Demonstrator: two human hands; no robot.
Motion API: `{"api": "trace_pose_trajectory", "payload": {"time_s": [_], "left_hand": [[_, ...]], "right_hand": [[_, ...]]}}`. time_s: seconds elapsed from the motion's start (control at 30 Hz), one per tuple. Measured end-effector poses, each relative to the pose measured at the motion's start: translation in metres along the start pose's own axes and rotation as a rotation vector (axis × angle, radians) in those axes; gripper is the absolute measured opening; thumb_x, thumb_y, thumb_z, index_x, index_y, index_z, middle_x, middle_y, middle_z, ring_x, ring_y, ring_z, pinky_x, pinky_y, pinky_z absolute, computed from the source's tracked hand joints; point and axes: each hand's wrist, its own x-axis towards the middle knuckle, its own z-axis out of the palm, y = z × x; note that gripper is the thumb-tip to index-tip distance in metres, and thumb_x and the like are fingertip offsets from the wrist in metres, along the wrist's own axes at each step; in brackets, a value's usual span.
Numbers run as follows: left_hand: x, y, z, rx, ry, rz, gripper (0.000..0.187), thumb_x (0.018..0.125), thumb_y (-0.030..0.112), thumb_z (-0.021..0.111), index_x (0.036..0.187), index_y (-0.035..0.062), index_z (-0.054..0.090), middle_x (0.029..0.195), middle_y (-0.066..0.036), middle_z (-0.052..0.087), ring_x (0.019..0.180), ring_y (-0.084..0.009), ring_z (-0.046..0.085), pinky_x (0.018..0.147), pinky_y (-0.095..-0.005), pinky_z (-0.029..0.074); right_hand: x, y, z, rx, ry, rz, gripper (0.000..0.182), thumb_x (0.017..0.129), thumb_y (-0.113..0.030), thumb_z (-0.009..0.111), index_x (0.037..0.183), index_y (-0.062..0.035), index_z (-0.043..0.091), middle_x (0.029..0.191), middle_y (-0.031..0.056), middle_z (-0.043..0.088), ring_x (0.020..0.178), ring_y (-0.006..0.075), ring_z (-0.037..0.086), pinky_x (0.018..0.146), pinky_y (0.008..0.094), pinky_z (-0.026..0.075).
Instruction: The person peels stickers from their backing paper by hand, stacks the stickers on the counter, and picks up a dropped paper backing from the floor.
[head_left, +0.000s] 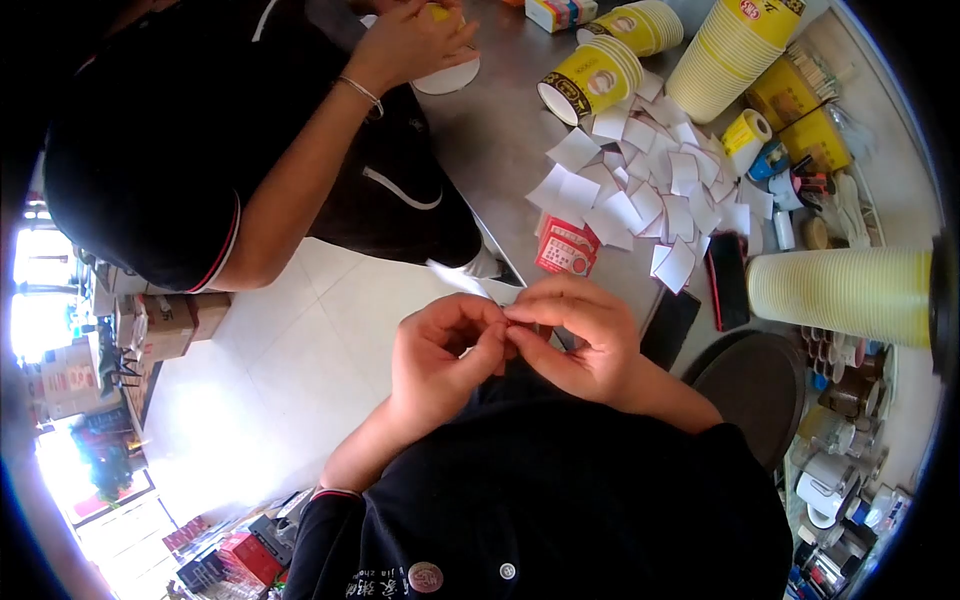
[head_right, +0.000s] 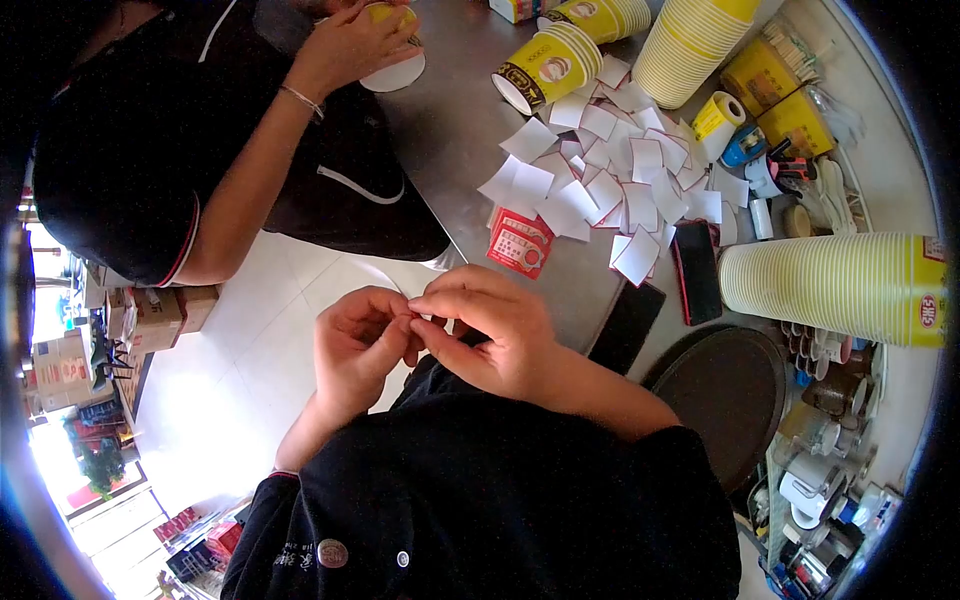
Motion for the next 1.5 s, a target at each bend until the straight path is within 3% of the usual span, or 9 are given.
{"api": "trace_pose_trajectory", "payload": {"time_s": [0.13,0.3,0.5,0.73,0.87,1.0,1.07,1.2,1.5], "left_hand": [[0.001,-0.001,0.003,-0.002,0.042,-0.017,0.006,0.082,0.000,0.057,0.087,-0.0030,0.058,0.074,-0.004,0.061,0.063,-0.0075,0.057,0.058,-0.0185,0.045],[0.008,-0.014,0.004,0.339,0.144,0.260,0.005,0.072,-0.002,0.064,0.075,-0.0005,0.061,0.068,-0.003,0.060,0.060,-0.0068,0.055,0.055,-0.0195,0.044],[0.013,-0.013,-0.002,0.477,0.015,0.212,0.009,0.073,-0.006,0.059,0.080,-0.0022,0.058,0.072,-0.002,0.058,0.064,-0.0062,0.053,0.058,-0.0184,0.042],[0.046,-0.021,0.002,0.555,0.140,0.180,0.005,0.069,-0.002,0.061,0.073,0.0001,0.059,0.061,-0.001,0.054,0.055,-0.0059,0.050,0.051,-0.0196,0.041],[0.090,-0.014,0.038,0.683,-0.032,0.519,0.010,0.070,-0.002,0.062,0.080,0.0002,0.060,0.065,-0.005,0.058,0.059,-0.0093,0.054,0.056,-0.0219,0.044],[0.138,-0.028,0.083,0.798,-0.209,0.647,0.021,0.072,0.006,0.065,0.092,0.0015,0.061,0.080,-0.012,0.062,0.069,-0.0220,0.061,0.066,-0.0306,0.049],[0.147,-0.047,0.086,0.791,-0.262,0.690,0.026,0.074,0.010,0.066,0.097,0.0019,0.060,0.086,-0.014,0.063,0.076,-0.0261,0.062,0.071,-0.0336,0.049],[0.134,-0.093,0.063,1.081,-0.421,0.332,0.036,0.079,0.019,0.062,0.111,0.0047,0.056,0.111,-0.014,0.057,0.108,-0.0293,0.052,0.092,-0.0408,0.040],[0.133,-0.142,0.009,1.449,-0.373,0.877,0.035,0.076,0.013,0.061,0.109,0.0059,0.057,0.120,-0.007,0.052,0.119,-0.0253,0.044,0.096,-0.0456,0.035]], "right_hand": [[0.000,0.002,0.001,-0.076,0.016,-0.033,0.019,0.072,0.003,0.067,0.090,0.0002,0.062,0.085,0.0084,0.061,0.069,0.0145,0.062,0.056,0.0257,0.050],[-0.004,0.009,0.000,-0.129,0.056,-0.042,0.019,0.069,0.004,0.068,0.087,0.0001,0.061,0.082,0.0090,0.062,0.068,0.0161,0.061,0.055,0.0263,0.048],[-0.005,0.016,-0.028,-0.090,0.135,0.224,0.011,0.068,0.005,0.061,0.075,-0.0011,0.056,0.073,0.0020,0.054,0.059,0.0057,0.047,0.052,0.0185,0.037],[-0.033,0.047,-0.099,-0.141,0.685,0.260,0.011,0.077,0.007,0.057,0.084,-0.0022,0.055,0.075,0.0012,0.055,0.055,0.0041,0.050,0.048,0.0163,0.038],[-0.036,0.036,-0.121,-0.032,0.842,0.153,0.010,0.082,0.009,0.049,0.090,0.0032,0.052,0.099,0.0164,0.059,0.057,0.0150,0.060,0.043,0.0192,0.041],[-0.041,0.033,-0.127,-0.073,0.942,0.183,0.008,0.085,0.005,0.049,0.092,0.0025,0.051,0.102,0.0181,0.058,0.076,0.0253,0.066,0.055,0.0204,0.047],[-0.045,0.031,-0.128,-0.056,0.929,0.191,0.009,0.085,0.005,0.050,0.093,0.0020,0.051,0.101,0.0174,0.059,0.082,0.0275,0.066,0.064,0.0219,0.049],[-0.052,0.034,-0.127,-0.044,0.857,0.141,0.012,0.084,0.007,0.050,0.094,0.0011,0.051,0.101,0.0160,0.059,0.092,0.0243,0.063,0.074,0.0245,0.050],[-0.020,0.049,-0.092,0.091,0.644,0.053,0.012,0.085,0.008,0.049,0.095,0.0025,0.051,0.102,0.0160,0.059,0.094,0.0186,0.059,0.081,0.0272,0.047]]}}
